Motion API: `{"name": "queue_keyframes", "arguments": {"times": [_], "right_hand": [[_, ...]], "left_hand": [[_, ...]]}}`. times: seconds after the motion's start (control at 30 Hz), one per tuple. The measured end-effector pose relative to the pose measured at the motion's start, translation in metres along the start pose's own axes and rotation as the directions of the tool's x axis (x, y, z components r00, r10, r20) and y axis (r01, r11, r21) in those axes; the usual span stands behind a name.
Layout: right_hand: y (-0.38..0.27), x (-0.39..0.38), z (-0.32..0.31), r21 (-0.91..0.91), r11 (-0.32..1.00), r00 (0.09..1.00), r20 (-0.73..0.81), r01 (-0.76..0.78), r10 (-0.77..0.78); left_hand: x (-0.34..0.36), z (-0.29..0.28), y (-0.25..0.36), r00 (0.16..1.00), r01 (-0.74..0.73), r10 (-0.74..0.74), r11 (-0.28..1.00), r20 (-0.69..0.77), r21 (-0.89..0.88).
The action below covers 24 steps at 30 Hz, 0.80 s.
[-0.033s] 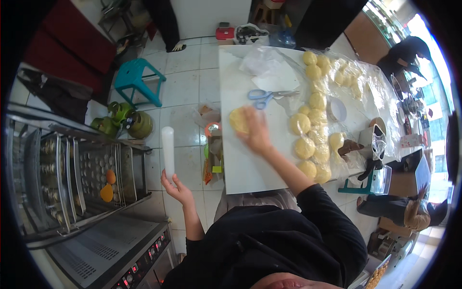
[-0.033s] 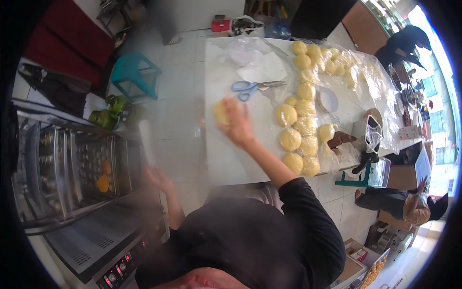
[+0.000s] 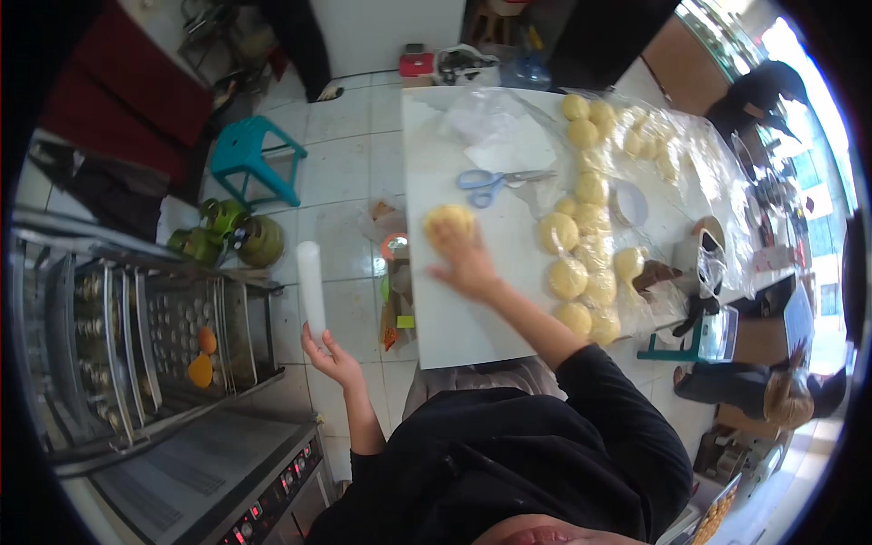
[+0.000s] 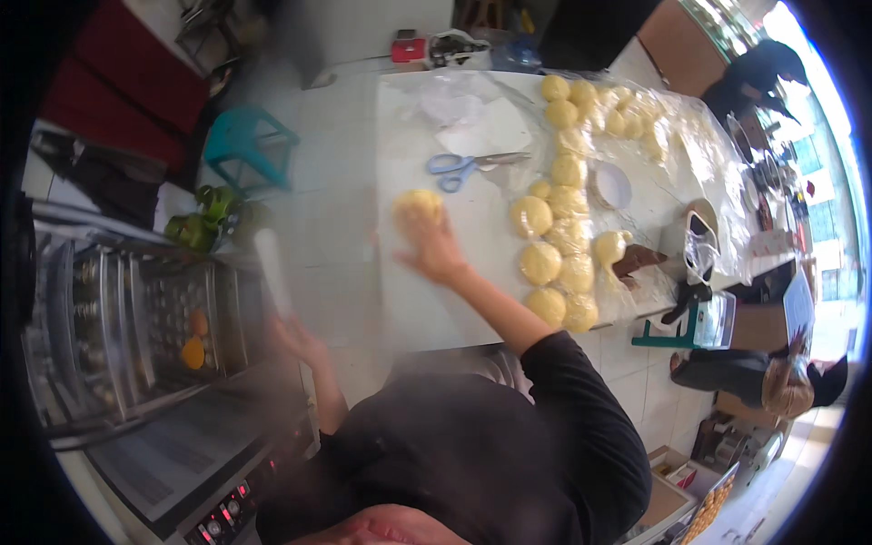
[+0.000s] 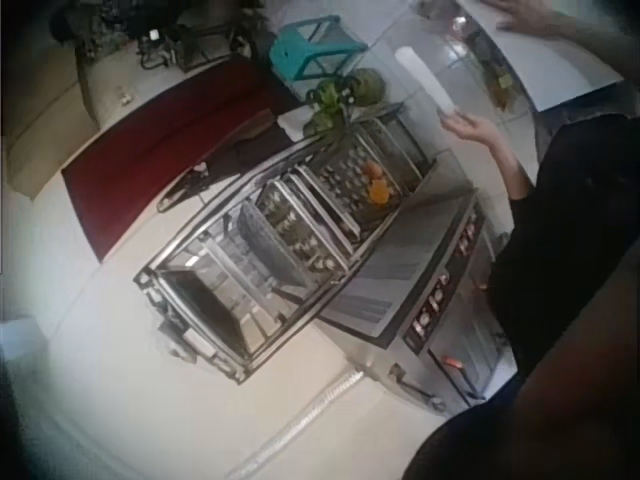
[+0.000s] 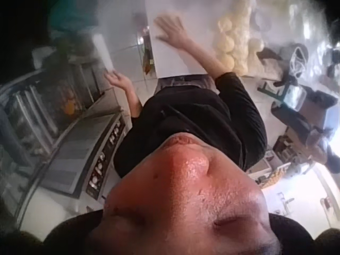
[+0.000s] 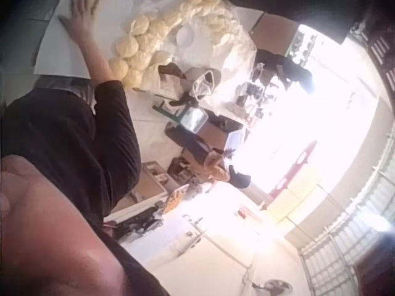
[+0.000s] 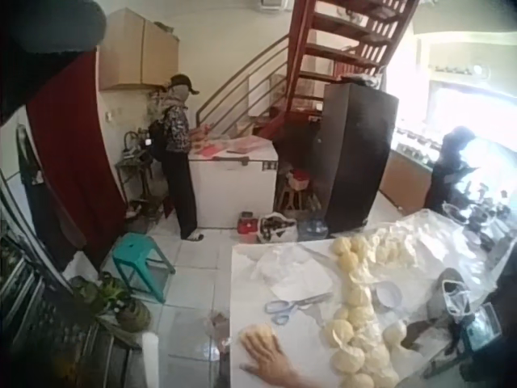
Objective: The person prepares bread rolls by flattening dough with a rolling pin, filling them with chocolate and cream from piping bags, folding and pinching the dough to seal it, and placing the shaped rolls onto a metal tray.
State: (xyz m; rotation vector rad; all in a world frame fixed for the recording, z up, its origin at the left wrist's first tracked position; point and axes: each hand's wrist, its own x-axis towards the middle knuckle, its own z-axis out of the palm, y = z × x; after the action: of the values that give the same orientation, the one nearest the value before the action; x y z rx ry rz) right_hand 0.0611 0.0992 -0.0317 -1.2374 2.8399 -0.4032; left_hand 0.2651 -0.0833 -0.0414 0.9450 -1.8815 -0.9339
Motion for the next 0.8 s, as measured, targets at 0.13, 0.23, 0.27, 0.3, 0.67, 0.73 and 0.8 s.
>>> {"name": "queue_keyframes", "arguments": {"times": [0.13,0.23,0.27,0.3,0.67,0.73,0.8], "right_hand": [[0.017,0.005,-0.054,0.173,0.983,0.996,-0.071,0.056,-0.044],[0.106,0.001,-0.119,0.534,0.832,0.894,-0.286,-0.151,0.346],[0.165,-0.003,-0.127,0.546,0.835,0.633,-0.626,-0.060,0.455],[0.192,-0.019,-0.166,0.714,0.635,0.598,-0.382,-0.293,0.705],[0.519,-0.065,-0.087,0.279,0.249,0.051,-0.565,-0.927,0.824],[0.525,-0.061,-0.098,0.358,0.373,0.124,-0.558,-0.856,0.820],[0.521,-0.065,-0.107,0.420,0.370,0.116,-0.518,-0.829,0.848]], "left_hand": [[-0.012,0.030,0.012,0.999,0.020,-0.029,0.974,-0.039,-0.224],[-0.024,0.038,0.053,0.997,0.065,-0.071,0.986,-0.038,-0.155],[-0.030,0.041,0.065,0.992,0.109,-0.116,0.983,-0.040,-0.146],[-0.036,0.038,0.077,0.992,0.110,-0.117,0.985,-0.046,-0.133],[-0.095,0.113,0.144,0.963,0.269,-0.263,0.918,0.059,-0.292],[-0.100,0.113,0.138,0.942,0.330,-0.326,0.867,0.077,-0.374],[-0.103,0.110,0.135,0.942,0.322,-0.332,0.867,0.041,-0.380]]}}
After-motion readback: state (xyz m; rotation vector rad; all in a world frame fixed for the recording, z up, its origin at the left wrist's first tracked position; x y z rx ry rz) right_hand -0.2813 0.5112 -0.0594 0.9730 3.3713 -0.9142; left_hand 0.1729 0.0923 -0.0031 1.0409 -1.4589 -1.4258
